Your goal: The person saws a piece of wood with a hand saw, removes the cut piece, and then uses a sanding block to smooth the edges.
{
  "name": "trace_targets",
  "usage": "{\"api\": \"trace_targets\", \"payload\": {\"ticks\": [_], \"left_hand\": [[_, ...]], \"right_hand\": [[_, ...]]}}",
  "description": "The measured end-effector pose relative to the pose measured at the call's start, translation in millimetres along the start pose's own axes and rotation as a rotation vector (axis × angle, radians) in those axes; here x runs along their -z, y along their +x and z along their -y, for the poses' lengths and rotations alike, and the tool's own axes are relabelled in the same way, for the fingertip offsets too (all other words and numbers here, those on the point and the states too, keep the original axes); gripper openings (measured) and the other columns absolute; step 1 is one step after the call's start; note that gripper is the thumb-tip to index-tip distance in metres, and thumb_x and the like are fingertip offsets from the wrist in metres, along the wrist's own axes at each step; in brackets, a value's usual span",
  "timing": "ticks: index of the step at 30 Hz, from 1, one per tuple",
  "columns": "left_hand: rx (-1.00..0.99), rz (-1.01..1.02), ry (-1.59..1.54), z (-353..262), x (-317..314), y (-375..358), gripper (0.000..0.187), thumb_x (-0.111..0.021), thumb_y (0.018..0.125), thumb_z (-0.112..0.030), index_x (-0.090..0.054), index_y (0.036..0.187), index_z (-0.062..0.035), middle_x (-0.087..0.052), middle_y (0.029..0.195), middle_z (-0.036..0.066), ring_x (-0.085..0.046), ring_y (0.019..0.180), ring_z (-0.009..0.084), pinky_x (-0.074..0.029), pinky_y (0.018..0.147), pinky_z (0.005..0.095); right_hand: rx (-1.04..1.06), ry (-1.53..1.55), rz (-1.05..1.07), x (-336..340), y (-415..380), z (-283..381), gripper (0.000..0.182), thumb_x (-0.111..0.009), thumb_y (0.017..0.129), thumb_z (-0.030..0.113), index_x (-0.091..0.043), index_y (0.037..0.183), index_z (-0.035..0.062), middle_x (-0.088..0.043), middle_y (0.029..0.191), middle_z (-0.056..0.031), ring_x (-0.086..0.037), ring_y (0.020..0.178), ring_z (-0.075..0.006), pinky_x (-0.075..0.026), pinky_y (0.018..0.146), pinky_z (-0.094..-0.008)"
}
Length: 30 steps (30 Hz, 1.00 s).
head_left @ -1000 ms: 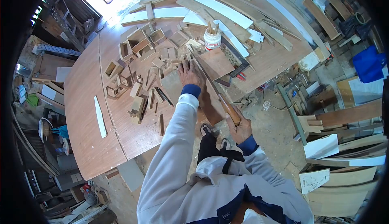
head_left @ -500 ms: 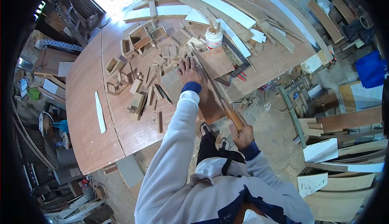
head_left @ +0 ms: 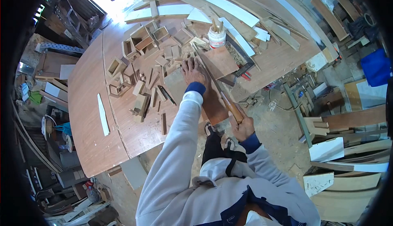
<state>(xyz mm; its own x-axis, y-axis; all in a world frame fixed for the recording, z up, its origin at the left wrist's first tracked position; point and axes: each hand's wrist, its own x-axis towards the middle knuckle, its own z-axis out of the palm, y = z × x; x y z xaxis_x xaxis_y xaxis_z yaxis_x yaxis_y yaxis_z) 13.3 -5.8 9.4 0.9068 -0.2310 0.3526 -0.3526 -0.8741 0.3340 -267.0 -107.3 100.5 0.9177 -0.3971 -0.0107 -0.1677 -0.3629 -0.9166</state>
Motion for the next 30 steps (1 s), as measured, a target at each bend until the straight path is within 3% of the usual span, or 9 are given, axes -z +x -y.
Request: {"api": "trace_targets", "payload": {"ticks": [2, 6, 8, 12, 14, 16, 21, 25, 30], "left_hand": [[-0.003, -0.011, 0.002, 1, 0, 3, 0.048, -0.051, 0.087, -0.023, -0.052, 0.133, -0.0128, -0.038, 0.146, 0.007, -0.025, 0.138, 0.037, -0.023, 0.11, 0.0527], [-0.032, -0.032, 0.005, 4, -4, 0, 0.051, -0.054, 0.084, -0.024, -0.051, 0.134, -0.0133, -0.038, 0.145, 0.007, -0.025, 0.139, 0.0369, -0.023, 0.11, 0.0525], [-0.027, -0.02, 0.003, 1, -4, -2, 0.051, -0.054, 0.084, -0.024, -0.051, 0.134, -0.0133, -0.038, 0.145, 0.007, -0.025, 0.139, 0.0367, -0.023, 0.11, 0.0523], [-0.006, -0.003, 0.02, 1, 0, 0, 0.05, -0.054, 0.085, -0.025, -0.052, 0.134, -0.0131, -0.039, 0.145, 0.008, -0.024, 0.139, 0.0363, -0.022, 0.111, 0.052], [0.005, -0.004, -0.008, 0, -1, 3, 0.051, -0.053, 0.085, -0.025, -0.051, 0.134, -0.0133, -0.039, 0.145, 0.008, -0.024, 0.139, 0.0361, -0.021, 0.111, 0.0518], [0.012, 0.012, -0.032, 2, 1, -1, 0.051, -0.053, 0.085, -0.025, -0.051, 0.134, -0.0134, -0.039, 0.145, 0.008, -0.024, 0.139, 0.0359, -0.021, 0.111, 0.0517], [0.012, 0.02, 0.01, -5, 9, 0, 0.05, -0.051, 0.086, -0.028, -0.052, 0.134, -0.0133, -0.039, 0.145, 0.007, -0.025, 0.138, 0.0357, -0.019, 0.112, 0.0511], [0.032, -0.01, 0.023, -4, 3, 3, 0.049, -0.051, 0.086, -0.028, -0.053, 0.133, -0.0125, -0.04, 0.144, 0.008, -0.026, 0.137, 0.036, -0.02, 0.111, 0.0509], [-0.024, 0.016, 0.024, -2, 6, 1, 0.052, -0.054, 0.083, -0.023, -0.052, 0.133, -0.0104, -0.04, 0.143, 0.009, -0.028, 0.136, 0.0366, -0.022, 0.11, 0.0511]], "right_hand": [[0.105, -0.041, -0.06, 23, -33, 19, 0.047, -0.061, 0.087, 0.019, -0.049, 0.131, 0.0063, -0.063, 0.08, -0.0232, -0.067, 0.075, -0.0383, -0.052, 0.062, -0.0387], [0.152, -0.058, -0.104, 21, -28, 23, 0.046, -0.06, 0.087, 0.019, -0.049, 0.13, 0.0079, -0.064, 0.084, -0.0216, -0.067, 0.078, -0.036, -0.052, 0.064, -0.0371], [-0.154, -0.134, 0.097, 12, 7, 33, 0.045, -0.059, 0.086, 0.017, -0.05, 0.13, 0.0082, -0.065, 0.102, -0.0192, -0.068, 0.087, -0.0326, -0.054, 0.07, -0.0352], [-0.154, -0.1, 0.061, 14, -13, 23, 0.047, -0.06, 0.085, 0.016, -0.05, 0.13, 0.0062, -0.065, 0.107, -0.0177, -0.068, 0.089, -0.0289, -0.054, 0.073, -0.0326], [0.121, -0.143, -0.058, 29, -45, 13, 0.038, -0.056, 0.09, 0.018, -0.055, 0.125, 0.0017, -0.068, 0.1, -0.018, -0.069, 0.09, -0.0229, -0.052, 0.079, -0.0297], [0.214, -0.147, -0.091, 25, -41, 15, 0.045, -0.059, 0.088, 0.02, -0.051, 0.13, 0.006, -0.067, 0.092, -0.0178, -0.069, 0.082, -0.0289, -0.053, 0.07, -0.0305], [-0.157, -0.031, 0.088, 4, 23, 42, 0.045, -0.058, 0.088, 0.018, -0.051, 0.131, 0.0084, -0.067, 0.099, -0.0177, -0.069, 0.085, -0.0288, -0.054, 0.074, -0.034], [0.1, -0.069, -0.028, 28, -39, 28, 0.043, -0.059, 0.088, 0.02, -0.053, 0.128, 0.006, -0.066, 0.1, -0.0216, -0.069, 0.089, -0.0305, -0.054, 0.077, -0.0368], [0.022, -0.064, -0.068, 10, 2, 26, 0.04, -0.06, 0.089, 0.024, -0.055, 0.124, 0.0065, -0.066, 0.096, -0.0219, -0.067, 0.089, -0.036, -0.054, 0.074, -0.0374]]}}
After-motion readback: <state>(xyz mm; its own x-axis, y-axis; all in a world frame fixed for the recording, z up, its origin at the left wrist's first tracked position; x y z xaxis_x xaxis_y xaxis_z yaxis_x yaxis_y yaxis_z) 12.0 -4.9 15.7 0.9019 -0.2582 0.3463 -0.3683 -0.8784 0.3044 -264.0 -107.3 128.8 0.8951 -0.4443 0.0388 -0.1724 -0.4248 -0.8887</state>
